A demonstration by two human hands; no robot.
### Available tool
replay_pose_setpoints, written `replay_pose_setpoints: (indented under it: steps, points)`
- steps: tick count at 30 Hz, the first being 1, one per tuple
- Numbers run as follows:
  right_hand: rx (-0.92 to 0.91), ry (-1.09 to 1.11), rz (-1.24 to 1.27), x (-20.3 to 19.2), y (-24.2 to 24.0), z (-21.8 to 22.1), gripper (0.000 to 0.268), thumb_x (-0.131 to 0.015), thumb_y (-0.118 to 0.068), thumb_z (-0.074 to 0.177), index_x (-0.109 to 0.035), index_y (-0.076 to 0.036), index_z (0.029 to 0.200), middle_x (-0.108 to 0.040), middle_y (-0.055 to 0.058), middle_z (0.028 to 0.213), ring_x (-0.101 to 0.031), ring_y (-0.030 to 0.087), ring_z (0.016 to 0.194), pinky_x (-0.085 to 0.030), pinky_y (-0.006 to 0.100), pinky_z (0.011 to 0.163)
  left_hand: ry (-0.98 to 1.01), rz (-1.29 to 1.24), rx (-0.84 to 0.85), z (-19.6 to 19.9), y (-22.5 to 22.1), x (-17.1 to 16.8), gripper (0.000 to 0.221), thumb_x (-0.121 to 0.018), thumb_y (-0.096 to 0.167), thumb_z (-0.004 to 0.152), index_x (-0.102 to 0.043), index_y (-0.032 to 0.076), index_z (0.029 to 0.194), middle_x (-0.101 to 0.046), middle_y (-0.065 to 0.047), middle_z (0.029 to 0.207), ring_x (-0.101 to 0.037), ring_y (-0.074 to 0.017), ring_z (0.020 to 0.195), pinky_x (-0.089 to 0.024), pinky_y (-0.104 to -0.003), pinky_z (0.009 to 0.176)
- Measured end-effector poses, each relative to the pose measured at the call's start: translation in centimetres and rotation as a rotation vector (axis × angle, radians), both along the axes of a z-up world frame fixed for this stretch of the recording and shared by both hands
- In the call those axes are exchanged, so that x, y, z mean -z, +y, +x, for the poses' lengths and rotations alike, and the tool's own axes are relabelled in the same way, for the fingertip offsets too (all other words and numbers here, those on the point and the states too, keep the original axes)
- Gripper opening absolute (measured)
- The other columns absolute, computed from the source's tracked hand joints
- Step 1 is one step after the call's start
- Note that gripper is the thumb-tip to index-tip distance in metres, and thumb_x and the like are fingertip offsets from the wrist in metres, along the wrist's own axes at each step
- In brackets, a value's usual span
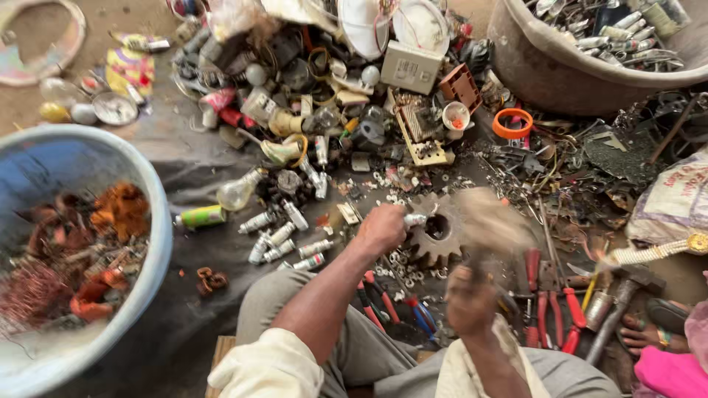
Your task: The person dismantles spark plugs and a metal gear using a hammer and a punch. They strike the objects to separate their components and sort the resulting pieces into piles among other recycling materials.
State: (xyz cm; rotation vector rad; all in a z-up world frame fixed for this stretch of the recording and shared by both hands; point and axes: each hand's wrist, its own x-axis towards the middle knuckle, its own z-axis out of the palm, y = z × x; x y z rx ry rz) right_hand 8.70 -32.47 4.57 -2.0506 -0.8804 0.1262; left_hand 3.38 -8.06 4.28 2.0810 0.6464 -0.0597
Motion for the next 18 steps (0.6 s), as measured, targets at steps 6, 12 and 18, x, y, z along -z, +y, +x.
replay_pose_setpoints:
  steps: [6,12,18]
  points:
    - [0.388,0.639,-0.348,-0.9,0.3,0.8,0.047,-0.054,-0.047,0.101,-0.059,-0.003,0.089,-0.057,0.008,0.064,-0.052,0.018,0.045,-0.043,0.036,0.041,-0.110,0.022,0.000,-0.1,0.0,0.9,0.034,-0.063,0.004,0.083,-0.074,0.011,0.114,-0.072,-0.024,0.107,-0.068,-0.0421,0.102,-0.054,-0.051,0.089]
    - [0.264,0.533,0.108,-8.5,2.5,-2.5,0.034,-0.053,-0.039,0.102,-0.061,-0.007,0.099,-0.058,0.005,0.066,-0.053,0.015,0.047,-0.045,0.030,0.041,-0.151,-0.005,-0.050,0.4,-0.2,2.2,0.038,-0.063,0.006,0.086,-0.065,0.011,0.123,-0.065,-0.022,0.113,-0.064,-0.0416,0.107,-0.052,-0.051,0.092]
    - [0.083,1.068,0.800,-4.5,0.3,0.5,0.023,-0.053,-0.034,0.105,-0.062,-0.013,0.106,-0.063,-0.002,0.081,-0.063,0.014,0.066,-0.054,0.036,0.054,-0.153,0.011,-0.052,0.2,-0.9,3.0,0.032,-0.058,0.006,0.088,-0.065,0.010,0.118,-0.063,-0.021,0.118,-0.062,-0.0420,0.111,-0.052,-0.050,0.093]
